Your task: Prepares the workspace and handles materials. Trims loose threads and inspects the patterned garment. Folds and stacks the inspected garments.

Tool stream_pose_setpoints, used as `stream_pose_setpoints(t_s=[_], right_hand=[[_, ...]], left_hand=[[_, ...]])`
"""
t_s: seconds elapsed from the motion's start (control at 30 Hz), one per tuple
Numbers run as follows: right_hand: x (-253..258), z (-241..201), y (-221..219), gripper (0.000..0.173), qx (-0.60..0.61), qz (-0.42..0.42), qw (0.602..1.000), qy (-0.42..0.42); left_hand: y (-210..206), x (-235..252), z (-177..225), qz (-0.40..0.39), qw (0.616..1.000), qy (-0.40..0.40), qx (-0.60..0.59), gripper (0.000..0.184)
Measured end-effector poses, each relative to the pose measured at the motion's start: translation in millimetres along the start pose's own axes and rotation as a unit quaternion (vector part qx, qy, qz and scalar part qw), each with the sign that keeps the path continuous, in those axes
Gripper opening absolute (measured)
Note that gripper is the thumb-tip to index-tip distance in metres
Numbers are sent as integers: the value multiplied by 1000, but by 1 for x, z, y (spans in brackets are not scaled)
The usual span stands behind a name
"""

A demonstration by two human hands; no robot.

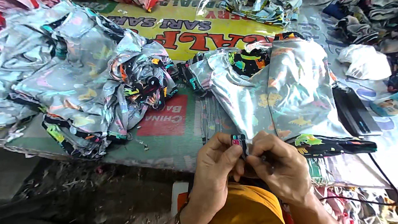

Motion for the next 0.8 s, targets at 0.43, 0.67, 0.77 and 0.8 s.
stream_pose_setpoints(t_s=[0.43,0.67,0.77,0.8], right_hand=[[9,2,-3,19,-21,19,1000,1],[9,-7,-6,25,-235,30,967,88],[8,-7,-6,28,-176,8,982,68],[8,-7,-4,28,-151,-8,987,47]], left_hand=[[5,-4,3,-24,916,-211,339,28],[9,-2,8,-30,889,-238,390,11],[9,-1,8,-29,901,-229,367,12],[9,-1,8,-25,913,-216,346,13]])
Point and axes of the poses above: each hand's wrist, its own x-axis towards the middle knuckle, its own y-axis out of the back of the hand, z = x × y, the point moved 3 cm from there along x, towards the middle knuckle, and after that the axes turned 5 degrees about x, right-handed, at the moved point
